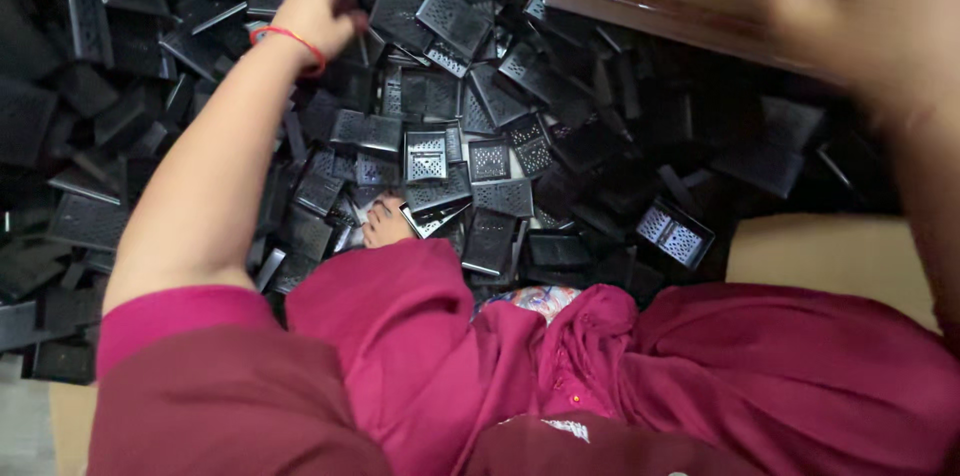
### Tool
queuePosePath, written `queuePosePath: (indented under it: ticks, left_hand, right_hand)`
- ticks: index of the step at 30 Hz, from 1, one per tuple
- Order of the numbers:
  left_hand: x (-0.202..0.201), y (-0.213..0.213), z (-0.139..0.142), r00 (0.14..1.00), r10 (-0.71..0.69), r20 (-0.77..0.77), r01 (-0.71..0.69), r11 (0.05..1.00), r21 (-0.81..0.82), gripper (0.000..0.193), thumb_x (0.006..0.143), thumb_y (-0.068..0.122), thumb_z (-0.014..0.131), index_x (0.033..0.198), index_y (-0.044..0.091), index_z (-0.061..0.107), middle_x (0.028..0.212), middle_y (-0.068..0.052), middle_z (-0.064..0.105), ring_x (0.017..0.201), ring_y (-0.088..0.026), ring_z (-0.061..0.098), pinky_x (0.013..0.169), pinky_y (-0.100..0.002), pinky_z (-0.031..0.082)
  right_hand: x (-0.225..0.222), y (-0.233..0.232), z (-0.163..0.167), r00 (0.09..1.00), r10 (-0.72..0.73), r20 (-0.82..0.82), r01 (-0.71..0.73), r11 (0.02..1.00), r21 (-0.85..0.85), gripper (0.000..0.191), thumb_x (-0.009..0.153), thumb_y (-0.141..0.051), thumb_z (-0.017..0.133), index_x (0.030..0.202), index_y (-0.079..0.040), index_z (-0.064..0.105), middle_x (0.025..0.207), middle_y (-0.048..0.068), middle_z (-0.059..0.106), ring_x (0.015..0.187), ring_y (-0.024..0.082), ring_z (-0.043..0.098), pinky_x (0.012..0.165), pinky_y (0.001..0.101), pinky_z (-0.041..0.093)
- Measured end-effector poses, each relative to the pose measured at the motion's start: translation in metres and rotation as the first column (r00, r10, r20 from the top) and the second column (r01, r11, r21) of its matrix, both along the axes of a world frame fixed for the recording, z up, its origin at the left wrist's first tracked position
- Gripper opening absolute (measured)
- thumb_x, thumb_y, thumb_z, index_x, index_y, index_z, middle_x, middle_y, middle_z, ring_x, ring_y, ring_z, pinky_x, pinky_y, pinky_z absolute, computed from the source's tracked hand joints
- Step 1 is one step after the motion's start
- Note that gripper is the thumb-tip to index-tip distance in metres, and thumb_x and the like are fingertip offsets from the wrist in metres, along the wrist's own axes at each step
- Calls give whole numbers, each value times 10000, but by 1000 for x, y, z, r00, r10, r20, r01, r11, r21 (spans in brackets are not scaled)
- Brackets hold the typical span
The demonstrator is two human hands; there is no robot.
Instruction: The person sits on the floor surrounded by black plastic components and repeatedly picks them up one at a time. They turn each piece over in their hands to view different sides, then place it into a cardboard box. The task continues with the same repetitive handling pattern.
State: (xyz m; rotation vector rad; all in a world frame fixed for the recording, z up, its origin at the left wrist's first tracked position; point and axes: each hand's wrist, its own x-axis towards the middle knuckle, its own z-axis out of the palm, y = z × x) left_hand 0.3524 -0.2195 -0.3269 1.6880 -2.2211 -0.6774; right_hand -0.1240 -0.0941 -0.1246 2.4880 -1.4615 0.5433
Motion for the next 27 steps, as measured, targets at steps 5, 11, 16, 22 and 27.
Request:
queuePosePath:
  ticks: [5, 11, 16, 22, 27]
  left_hand:
    - [-26, 9, -5, 859, -265, 438, 286, 958, 18, 574, 806, 145, 794, 1345, 117, 598, 1351, -180, 574, 1241, -385, 567, 966, -505, 520]
    - [-89, -9, -24, 707, -511, 489, 624, 776, -92, 922, 632, 137, 824, 1484, 223, 483, 1515, -187, 417, 1326, -402, 475, 1026, -527, 469]
    - [-119, 5, -65, 640, -403, 654, 701, 654, -284, 910, 618, 274, 851, 1440, 349, 466, 1473, -200, 424, 1322, -398, 458, 975, -612, 435]
    - [-104, 6, -73, 616, -430, 660, 470, 873, 130, 1129, 585, 220, 921, 1574, 163, 379, 1376, -170, 542, 1288, -345, 506, 1012, -493, 458]
    - [-77, 21, -65, 553, -465, 691, 427, 871, 245, 879, 554, 272, 943, 1349, 129, 595, 1336, -166, 590, 1252, -335, 557, 968, -463, 499]
  right_hand:
    - [49, 33, 14, 924, 325, 200, -353, 927, 125, 275, 950, -33, 785, 1205, 5, 689, 1121, 169, 713, 997, 300, 713, 889, 355, 572]
    - [75, 33, 5, 916, 277, 290, -356, 893, 274, 266, 843, -44, 789, 1097, -9, 716, 1053, 158, 732, 926, 304, 728, 789, 356, 587]
    - [63, 38, -21, 902, 293, 316, -397, 849, 348, 266, 916, -116, 778, 1169, -60, 718, 1127, 110, 741, 1010, 271, 737, 857, 337, 591]
    - [61, 48, -34, 883, 327, 338, -448, 803, 394, 275, 897, -159, 768, 1152, -72, 714, 1125, 95, 745, 978, 270, 737, 818, 339, 591]
    - [63, 59, -43, 881, 344, 326, -465, 762, 451, 272, 903, -196, 750, 1149, -89, 709, 1127, 87, 751, 956, 272, 739, 779, 340, 591]
